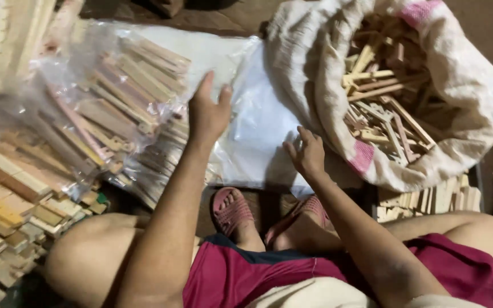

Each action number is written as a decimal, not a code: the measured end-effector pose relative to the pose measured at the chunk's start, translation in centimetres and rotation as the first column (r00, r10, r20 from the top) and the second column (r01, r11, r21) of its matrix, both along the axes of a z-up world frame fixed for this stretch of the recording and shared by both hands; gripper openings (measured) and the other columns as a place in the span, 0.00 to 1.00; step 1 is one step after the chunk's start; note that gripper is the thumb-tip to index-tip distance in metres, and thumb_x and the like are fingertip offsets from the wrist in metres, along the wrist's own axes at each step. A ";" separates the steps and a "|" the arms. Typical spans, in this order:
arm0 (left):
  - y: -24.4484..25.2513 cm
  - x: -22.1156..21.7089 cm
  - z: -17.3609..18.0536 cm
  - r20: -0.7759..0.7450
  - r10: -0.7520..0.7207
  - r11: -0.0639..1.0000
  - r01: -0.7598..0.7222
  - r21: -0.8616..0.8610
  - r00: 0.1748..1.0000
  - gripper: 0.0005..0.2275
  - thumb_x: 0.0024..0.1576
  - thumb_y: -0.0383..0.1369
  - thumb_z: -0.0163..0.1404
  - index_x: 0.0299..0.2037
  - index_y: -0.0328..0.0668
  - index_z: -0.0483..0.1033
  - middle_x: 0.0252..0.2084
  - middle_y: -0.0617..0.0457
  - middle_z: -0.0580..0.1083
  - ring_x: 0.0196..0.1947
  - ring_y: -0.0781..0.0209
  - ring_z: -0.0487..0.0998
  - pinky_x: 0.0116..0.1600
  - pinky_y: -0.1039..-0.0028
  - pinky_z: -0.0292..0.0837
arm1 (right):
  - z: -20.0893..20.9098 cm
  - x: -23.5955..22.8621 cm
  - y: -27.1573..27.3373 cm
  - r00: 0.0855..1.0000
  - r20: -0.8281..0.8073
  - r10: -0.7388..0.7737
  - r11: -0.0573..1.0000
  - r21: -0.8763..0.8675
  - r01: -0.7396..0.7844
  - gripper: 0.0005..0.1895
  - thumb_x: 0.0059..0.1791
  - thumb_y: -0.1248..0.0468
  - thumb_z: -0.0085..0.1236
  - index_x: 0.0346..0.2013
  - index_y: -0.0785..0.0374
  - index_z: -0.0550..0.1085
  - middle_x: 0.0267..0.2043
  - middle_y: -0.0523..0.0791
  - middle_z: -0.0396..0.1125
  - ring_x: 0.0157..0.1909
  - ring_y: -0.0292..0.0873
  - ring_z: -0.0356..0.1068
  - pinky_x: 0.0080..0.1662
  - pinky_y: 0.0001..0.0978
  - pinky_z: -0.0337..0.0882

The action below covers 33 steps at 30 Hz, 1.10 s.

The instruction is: The person picks up wooden components from a large sack and a pile, places them into plastic bags, and sets the bags aside.

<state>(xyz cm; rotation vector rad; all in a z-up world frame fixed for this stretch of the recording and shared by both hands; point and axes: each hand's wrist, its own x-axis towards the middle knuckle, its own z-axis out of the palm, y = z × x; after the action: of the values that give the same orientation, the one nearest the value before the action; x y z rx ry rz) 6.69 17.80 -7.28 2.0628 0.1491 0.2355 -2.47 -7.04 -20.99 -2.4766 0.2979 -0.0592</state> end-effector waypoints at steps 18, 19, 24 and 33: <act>-11.9 0.6 -5.5 -0.450 -0.319 0.873 0.443 0.202 0.834 0.22 0.58 0.51 0.51 0.58 0.50 0.77 0.50 0.48 0.80 0.53 0.53 0.81 0.53 0.63 0.79 | -0.6 -3.2 -8.3 0.960 -0.060 -0.275 0.917 0.283 0.280 0.06 0.51 0.52 0.63 0.40 0.42 0.83 0.30 0.43 0.76 0.30 0.44 0.76 0.34 0.34 0.76; -12.0 0.5 -6.0 -0.516 -0.306 0.840 0.482 0.249 0.800 0.22 0.57 0.53 0.50 0.55 0.53 0.79 0.48 0.50 0.81 0.51 0.54 0.82 0.52 0.62 0.79 | 0.6 -2.9 -8.5 0.961 -0.060 -0.269 0.867 0.419 0.269 0.06 0.52 0.55 0.62 0.40 0.47 0.83 0.25 0.44 0.75 0.18 0.39 0.73 0.26 0.27 0.74; -13.5 -4.4 1.0 -0.797 -0.454 0.782 0.607 -0.143 0.398 0.50 0.52 0.72 0.22 0.60 0.30 0.73 0.51 0.35 0.79 0.54 0.43 0.80 0.53 0.57 0.75 | 7.8 -1.9 -9.0 0.931 0.133 -0.340 0.709 0.687 0.161 0.05 0.54 0.63 0.62 0.40 0.61 0.80 0.21 0.46 0.69 0.16 0.36 0.67 0.19 0.26 0.67; -15.1 -2.5 -0.1 -0.203 -0.638 0.466 0.162 -0.870 0.743 0.09 0.62 0.31 0.51 0.50 0.40 0.74 0.41 0.45 0.82 0.39 0.55 0.86 0.49 0.63 0.83 | 12.8 -4.6 -6.5 0.983 -0.047 -0.180 0.503 0.854 0.133 0.27 0.42 0.67 0.74 0.50 0.69 0.70 0.24 0.46 0.71 0.16 0.37 0.69 0.18 0.25 0.68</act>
<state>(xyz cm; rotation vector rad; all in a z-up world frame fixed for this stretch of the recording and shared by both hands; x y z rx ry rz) 4.21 2.66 -7.34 1.0855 0.0364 -0.6325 -7.11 -13.57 -8.16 -1.4253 0.4095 -0.0331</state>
